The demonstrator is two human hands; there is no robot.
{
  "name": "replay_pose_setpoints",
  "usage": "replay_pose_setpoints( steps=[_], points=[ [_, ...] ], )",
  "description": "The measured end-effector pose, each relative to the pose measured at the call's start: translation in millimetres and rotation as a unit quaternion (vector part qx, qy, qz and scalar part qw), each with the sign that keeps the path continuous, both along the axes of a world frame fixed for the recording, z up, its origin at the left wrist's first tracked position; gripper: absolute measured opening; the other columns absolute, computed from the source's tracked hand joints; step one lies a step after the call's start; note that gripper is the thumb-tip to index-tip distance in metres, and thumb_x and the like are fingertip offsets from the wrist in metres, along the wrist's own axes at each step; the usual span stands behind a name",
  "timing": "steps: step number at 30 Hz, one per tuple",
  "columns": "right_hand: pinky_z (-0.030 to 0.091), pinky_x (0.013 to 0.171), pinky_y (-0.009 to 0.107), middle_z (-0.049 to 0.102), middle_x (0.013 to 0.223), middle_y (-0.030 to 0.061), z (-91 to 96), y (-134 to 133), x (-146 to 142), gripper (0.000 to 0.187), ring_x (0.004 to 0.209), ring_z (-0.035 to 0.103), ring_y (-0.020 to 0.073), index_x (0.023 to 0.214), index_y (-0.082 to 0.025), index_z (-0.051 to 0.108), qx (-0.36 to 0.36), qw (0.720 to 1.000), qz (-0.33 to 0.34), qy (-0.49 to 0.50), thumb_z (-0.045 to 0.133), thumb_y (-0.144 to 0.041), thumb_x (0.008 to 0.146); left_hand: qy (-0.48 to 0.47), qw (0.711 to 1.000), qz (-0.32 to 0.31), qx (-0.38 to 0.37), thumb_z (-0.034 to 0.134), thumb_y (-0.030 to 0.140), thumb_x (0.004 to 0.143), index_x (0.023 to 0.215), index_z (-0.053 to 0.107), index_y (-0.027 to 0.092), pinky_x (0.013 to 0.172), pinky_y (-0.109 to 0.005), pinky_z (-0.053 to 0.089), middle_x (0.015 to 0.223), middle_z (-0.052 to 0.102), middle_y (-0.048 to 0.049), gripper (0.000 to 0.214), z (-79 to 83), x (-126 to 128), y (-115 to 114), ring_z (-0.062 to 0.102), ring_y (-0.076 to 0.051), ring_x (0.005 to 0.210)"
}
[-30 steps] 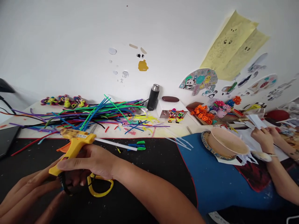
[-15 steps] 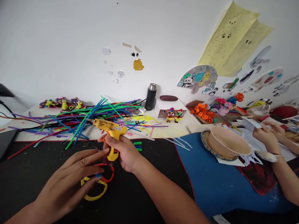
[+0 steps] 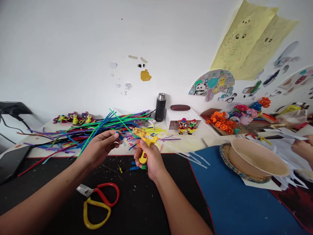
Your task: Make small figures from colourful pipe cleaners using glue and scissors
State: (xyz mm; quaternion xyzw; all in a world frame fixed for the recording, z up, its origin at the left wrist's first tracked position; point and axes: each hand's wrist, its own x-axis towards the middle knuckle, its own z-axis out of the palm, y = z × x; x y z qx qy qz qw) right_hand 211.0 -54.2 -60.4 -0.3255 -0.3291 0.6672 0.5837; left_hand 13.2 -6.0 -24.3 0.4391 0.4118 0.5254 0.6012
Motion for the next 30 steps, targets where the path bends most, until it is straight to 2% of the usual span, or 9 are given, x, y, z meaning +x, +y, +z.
replay_pose_setpoints(
  steps=[4, 11, 16, 21, 24, 30],
  points=[
    [0.032, 0.034, 0.018, 0.061, 0.054, -0.0041, 4.6, -1, 0, 0.058, 0.037, 0.051, 0.0095, 0.096, -0.016, 0.07, 0.012, 1.0, -0.018, -0.006, 0.081, -0.071, 0.08, -0.016, 1.0, 0.01, 0.022, 0.102, 0.049, 0.057, 0.076, 0.078, 0.016, 0.058, -0.022, 0.046, 0.065, 0.068, -0.0013, 0.045, -4.5, 6, 14, 0.058, -0.012, 0.059],
    [0.031, 0.035, 0.019, 0.056, 0.049, -0.0054, 10.7, -6, -14, 0.061, 0.036, 0.049, 0.0091, 0.088, -0.016, 0.067, 0.017, 0.999, -0.02, -0.018, 0.076, -0.076, 0.081, -0.061, 0.997, 0.038, 0.018, 0.104, 0.046, 0.052, 0.075, 0.078, 0.015, 0.058, -0.021, 0.046, 0.065, 0.066, 0.0003, 0.047, -15.0, 8, 17, 0.058, -0.01, 0.058],
    [0.03, 0.035, 0.019, 0.056, 0.05, -0.0052, 28.2, -5, -22, 0.061, 0.036, 0.05, 0.01, 0.092, -0.016, 0.069, 0.019, 0.999, 0.012, -0.043, 0.073, -0.077, 0.084, -0.079, 0.997, 0.019, 0.0, 0.105, 0.042, 0.053, 0.078, 0.08, 0.015, 0.063, -0.022, 0.051, 0.069, 0.07, -0.0016, 0.045, -17.1, 5, 19, 0.062, -0.012, 0.062],
    [0.029, 0.035, 0.02, 0.055, 0.05, -0.0056, 44.6, 8, -24, 0.059, 0.036, 0.05, 0.0106, 0.094, -0.017, 0.071, 0.027, 0.996, 0.031, -0.081, 0.073, -0.075, 0.084, -0.109, 0.994, 0.022, -0.016, 0.106, 0.033, 0.052, 0.082, 0.081, 0.015, 0.069, -0.023, 0.054, 0.08, 0.075, -0.0031, 0.043, -18.7, -1, 20, 0.066, -0.013, 0.069],
    [0.029, 0.035, 0.02, 0.054, 0.05, -0.0062, 39.7, 19, -23, 0.056, 0.036, 0.049, 0.0105, 0.092, -0.018, 0.07, 0.044, 0.996, -0.001, -0.074, 0.075, -0.073, 0.083, -0.114, 0.993, 0.032, -0.013, 0.104, 0.031, 0.054, 0.083, 0.081, 0.015, 0.064, -0.023, 0.051, 0.076, 0.074, -0.0022, 0.04, -20.9, -4, 21, 0.065, -0.012, 0.065],
    [0.03, 0.035, 0.02, 0.055, 0.05, -0.0059, 9.1, 25, -16, 0.062, 0.035, 0.047, 0.0104, 0.092, -0.017, 0.068, 0.025, 0.995, -0.023, -0.089, 0.074, -0.078, 0.081, -0.114, 0.993, 0.04, -0.01, 0.104, 0.03, 0.053, 0.081, 0.082, 0.013, 0.062, -0.023, 0.05, 0.074, 0.073, -0.0028, 0.04, -26.9, -7, 24, 0.063, -0.012, 0.062]
  ],
)
